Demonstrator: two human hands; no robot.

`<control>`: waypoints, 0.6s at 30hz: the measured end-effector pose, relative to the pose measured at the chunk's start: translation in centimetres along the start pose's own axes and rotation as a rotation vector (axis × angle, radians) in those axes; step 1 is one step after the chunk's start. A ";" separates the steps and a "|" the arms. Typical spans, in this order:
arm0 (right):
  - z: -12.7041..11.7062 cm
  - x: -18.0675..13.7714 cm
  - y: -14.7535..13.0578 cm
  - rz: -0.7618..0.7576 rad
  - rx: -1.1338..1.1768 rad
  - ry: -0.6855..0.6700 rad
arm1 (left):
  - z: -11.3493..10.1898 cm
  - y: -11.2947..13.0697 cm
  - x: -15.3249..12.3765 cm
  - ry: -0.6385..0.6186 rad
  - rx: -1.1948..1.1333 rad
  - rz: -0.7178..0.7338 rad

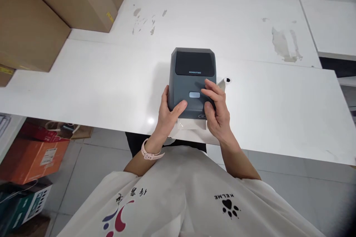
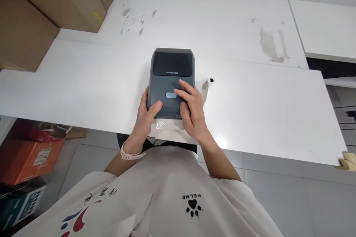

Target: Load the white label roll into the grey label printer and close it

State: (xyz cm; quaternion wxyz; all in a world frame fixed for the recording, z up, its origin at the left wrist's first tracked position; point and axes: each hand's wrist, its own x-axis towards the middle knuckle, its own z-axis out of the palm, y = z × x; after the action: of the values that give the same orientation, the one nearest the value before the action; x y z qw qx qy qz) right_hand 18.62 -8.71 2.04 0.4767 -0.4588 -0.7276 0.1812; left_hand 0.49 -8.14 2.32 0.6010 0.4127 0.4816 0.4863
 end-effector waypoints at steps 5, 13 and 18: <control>-0.1 -0.1 0.2 0.024 -0.007 -0.032 | 0.0 -0.6 0.6 0.016 0.058 0.091; -0.2 0.1 0.6 0.009 0.033 -0.039 | -2.9 -4.1 -1.4 0.069 0.340 0.291; 0.1 0.0 0.1 0.039 -0.002 -0.003 | -3.3 -4.8 -5.2 0.097 0.329 0.123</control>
State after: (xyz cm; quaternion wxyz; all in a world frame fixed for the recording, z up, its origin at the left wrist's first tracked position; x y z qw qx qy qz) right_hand 18.63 -8.62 1.95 0.4716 -0.4731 -0.7193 0.1906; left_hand -2.13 -14.03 -2.06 0.4705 0.5102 0.5569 0.4563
